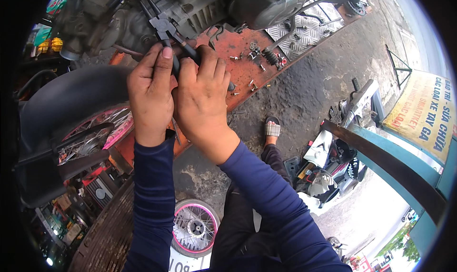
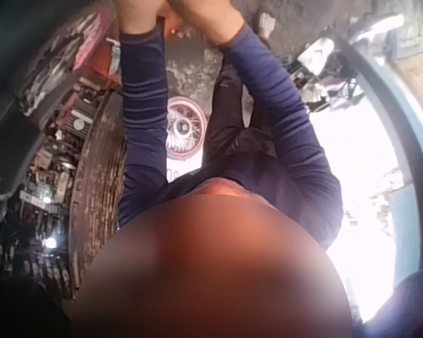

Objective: Repairing and adjusting components of a motorcycle engine using hand tools.

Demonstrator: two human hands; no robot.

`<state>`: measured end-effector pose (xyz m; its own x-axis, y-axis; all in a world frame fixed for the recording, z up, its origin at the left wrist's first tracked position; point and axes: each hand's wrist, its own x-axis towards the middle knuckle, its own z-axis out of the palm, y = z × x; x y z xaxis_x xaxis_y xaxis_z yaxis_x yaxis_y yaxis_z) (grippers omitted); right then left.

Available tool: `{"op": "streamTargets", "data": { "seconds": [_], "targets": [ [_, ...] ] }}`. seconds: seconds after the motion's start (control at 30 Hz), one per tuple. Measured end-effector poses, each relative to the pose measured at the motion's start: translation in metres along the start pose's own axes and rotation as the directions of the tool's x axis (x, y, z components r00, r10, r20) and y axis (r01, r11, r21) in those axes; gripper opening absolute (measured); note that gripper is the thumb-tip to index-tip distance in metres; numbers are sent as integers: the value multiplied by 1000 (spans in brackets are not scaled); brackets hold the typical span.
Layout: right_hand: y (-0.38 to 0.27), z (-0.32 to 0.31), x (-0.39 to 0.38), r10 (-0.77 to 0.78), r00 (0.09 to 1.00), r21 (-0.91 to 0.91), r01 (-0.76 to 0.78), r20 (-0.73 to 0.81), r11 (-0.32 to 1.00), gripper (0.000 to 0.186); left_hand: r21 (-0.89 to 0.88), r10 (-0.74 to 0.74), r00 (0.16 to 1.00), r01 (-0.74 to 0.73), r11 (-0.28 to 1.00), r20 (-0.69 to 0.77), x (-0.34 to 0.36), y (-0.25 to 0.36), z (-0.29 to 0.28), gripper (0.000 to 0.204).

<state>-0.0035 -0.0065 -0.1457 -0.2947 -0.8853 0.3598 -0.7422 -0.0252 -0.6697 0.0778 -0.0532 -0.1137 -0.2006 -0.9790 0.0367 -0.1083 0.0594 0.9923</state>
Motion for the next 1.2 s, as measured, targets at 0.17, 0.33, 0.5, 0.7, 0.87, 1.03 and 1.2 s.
{"op": "streamTargets", "data": {
  "seconds": [0.17, 0.33, 0.5, 0.7, 0.87, 1.03, 1.2],
  "targets": [
    [8, -6, 2, -36, 999, 177, 30, 32, 984, 38, 253, 54, 998, -45, 966, -28, -3, 16, 6, 27],
    [-3, -9, -1, -25, 999, 16, 25, -24, 1000, 37, 196, 65, 997, -54, 979, -47, -3, 11, 9, 27],
    [-13, -18, -3, -7, 1000, -112, 9, 23, 994, 33, -126, 33, 997, -41, 991, -64, -6, 0, 6, 21],
    [-8, -2, -3, 6, 1000, -31, -5, 10, 1000, 30, -11, 66, 995, -67, 998, -81, -3, -5, 0, 22],
    [-15, 2, -2, 17, 1000, 6, -17, 6, 1000, 28, 18, 40, 990, -38, 999, -136, -6, 4, -6, 19],
    [-9, 8, -3, 8, 1000, 9, -7, -29, 1000, 25, 137, 14, 983, 11, 990, -181, -8, 4, -6, 18],
    [1, 20, -1, -25, 997, 33, 28, -74, 999, 22, 104, 60, 971, -37, 994, -231, -9, 2, 0, 20]
  ]
}}
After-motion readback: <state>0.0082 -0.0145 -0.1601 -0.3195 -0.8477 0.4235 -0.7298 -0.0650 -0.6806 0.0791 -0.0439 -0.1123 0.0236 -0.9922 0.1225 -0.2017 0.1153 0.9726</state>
